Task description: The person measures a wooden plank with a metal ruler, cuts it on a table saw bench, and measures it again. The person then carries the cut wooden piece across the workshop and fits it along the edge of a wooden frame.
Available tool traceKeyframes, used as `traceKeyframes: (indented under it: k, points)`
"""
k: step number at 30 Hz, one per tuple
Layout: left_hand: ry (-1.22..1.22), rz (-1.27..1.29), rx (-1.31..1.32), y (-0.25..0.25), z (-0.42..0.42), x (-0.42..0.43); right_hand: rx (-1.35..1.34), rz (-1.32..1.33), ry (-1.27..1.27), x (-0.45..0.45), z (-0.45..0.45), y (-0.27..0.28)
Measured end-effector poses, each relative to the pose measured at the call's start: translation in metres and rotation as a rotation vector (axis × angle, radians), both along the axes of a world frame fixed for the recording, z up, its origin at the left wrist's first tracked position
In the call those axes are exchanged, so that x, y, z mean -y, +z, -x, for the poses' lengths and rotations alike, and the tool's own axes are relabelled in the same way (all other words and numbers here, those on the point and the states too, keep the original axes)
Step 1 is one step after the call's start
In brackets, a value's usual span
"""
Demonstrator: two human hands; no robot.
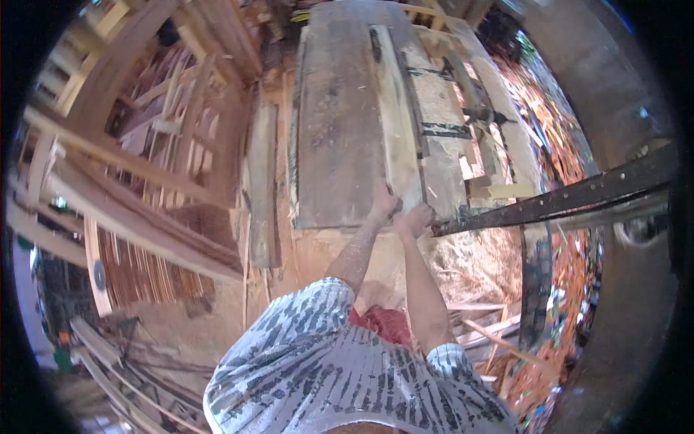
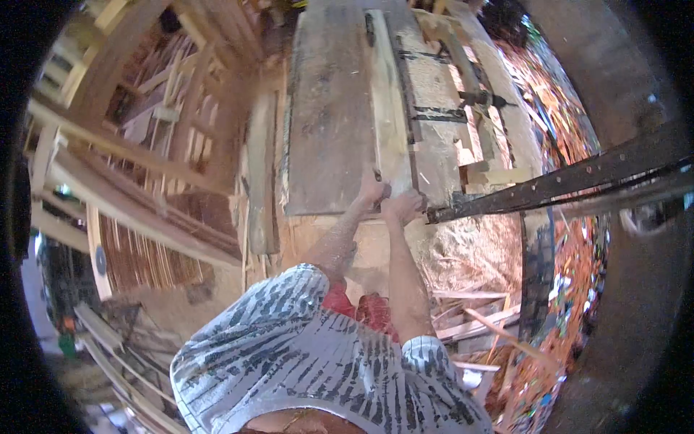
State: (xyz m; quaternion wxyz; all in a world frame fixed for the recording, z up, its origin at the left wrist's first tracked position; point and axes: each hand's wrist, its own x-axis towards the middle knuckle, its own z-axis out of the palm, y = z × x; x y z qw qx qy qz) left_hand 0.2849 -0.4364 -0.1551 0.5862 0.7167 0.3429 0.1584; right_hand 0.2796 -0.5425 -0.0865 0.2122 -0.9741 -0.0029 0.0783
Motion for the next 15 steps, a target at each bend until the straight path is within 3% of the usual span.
traceKeyframes:
  k: [1,4,6,9,12,14,15]
  points:
    - [-0.051,-0.034,-0.047,-0.019,0.003,0.006,0.006,0.050,-0.032,0.009,0.009,-0.001]
    - [-0.071,-0.026,-0.107,-0.010,0.034,0.028,0.044,0.102,-0.042,0.033,0.038,-0.004]
    - [-0.116,-0.159,-0.200,-0.002,0.060,0.050,0.067,0.106,-0.034,0.059,0.067,-0.005]
    - [-0.105,-0.006,-0.219,-0.013,0.099,0.079,0.125,-0.039,-0.038,0.086,0.107,-0.003]
    - [-0.158,-0.109,-0.256,0.015,0.149,0.116,-0.009,-0.075,-0.115,0.125,0.143,-0.010]
    - [-0.165,-0.081,-0.242,-0.012,0.173,0.140,-0.118,-0.089,-0.117,0.154,0.167,-0.042]
    - [-0.160,-0.047,-0.221,-0.052,0.182,0.151,-0.126,-0.097,-0.119,0.165,0.189,-0.040]
